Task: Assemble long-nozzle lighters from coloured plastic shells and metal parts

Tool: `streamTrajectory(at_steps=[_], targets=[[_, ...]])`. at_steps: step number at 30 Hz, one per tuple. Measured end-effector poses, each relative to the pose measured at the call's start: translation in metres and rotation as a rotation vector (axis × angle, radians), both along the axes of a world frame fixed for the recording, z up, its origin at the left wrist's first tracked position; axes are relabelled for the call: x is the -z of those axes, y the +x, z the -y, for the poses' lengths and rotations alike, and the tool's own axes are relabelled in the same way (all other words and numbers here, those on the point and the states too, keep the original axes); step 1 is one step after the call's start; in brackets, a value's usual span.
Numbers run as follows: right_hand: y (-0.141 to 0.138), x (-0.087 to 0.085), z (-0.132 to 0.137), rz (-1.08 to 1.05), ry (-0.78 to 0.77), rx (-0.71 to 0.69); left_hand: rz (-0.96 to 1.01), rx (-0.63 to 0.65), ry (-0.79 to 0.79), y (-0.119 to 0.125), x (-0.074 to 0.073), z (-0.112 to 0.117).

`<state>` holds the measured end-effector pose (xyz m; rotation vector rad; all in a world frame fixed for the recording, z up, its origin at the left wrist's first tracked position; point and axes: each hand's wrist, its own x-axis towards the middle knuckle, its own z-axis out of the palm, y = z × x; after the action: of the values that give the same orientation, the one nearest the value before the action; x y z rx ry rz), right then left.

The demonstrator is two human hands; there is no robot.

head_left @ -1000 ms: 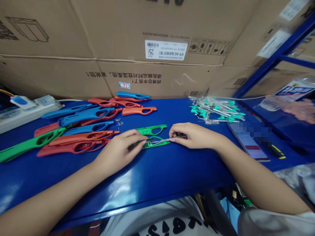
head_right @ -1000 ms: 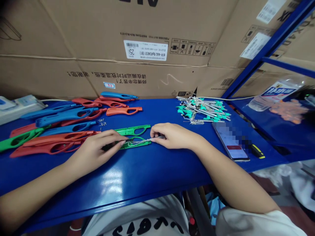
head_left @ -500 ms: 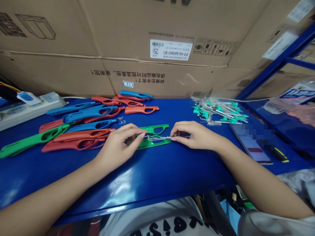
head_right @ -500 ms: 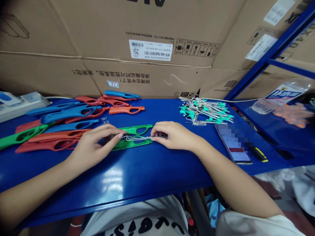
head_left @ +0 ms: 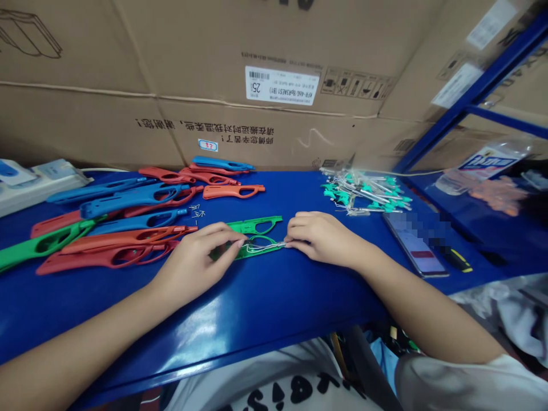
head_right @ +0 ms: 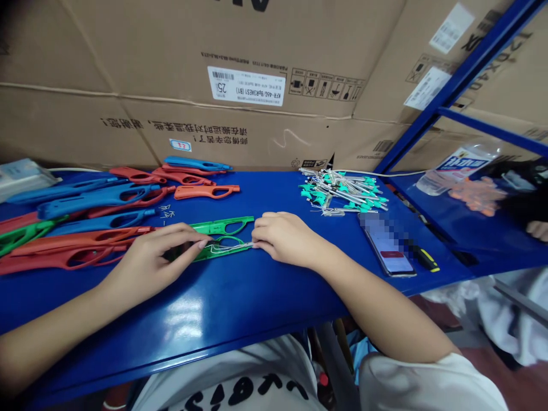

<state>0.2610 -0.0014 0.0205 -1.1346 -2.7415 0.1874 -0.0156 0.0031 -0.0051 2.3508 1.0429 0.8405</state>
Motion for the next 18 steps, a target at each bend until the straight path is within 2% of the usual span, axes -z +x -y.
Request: streamTrajectory(at_steps=[6,13,18], targets=[[-0.0037,0.0011,0.0061,0.090,0.042,0.041,-0.013,-0.020,0.002,0.0031,-0.0016,0.0012],[0.0012,0.0019,0.0049,0.016,-0.063,0.031,-0.062,0.002,0.040,0.0014,-0.0073,0.0064],[0.0047,-0.0002,0.0028,-0.083,-0.163,0.020,-0.088,0.027,0.025,0.0005,-0.0036,0.0062]])
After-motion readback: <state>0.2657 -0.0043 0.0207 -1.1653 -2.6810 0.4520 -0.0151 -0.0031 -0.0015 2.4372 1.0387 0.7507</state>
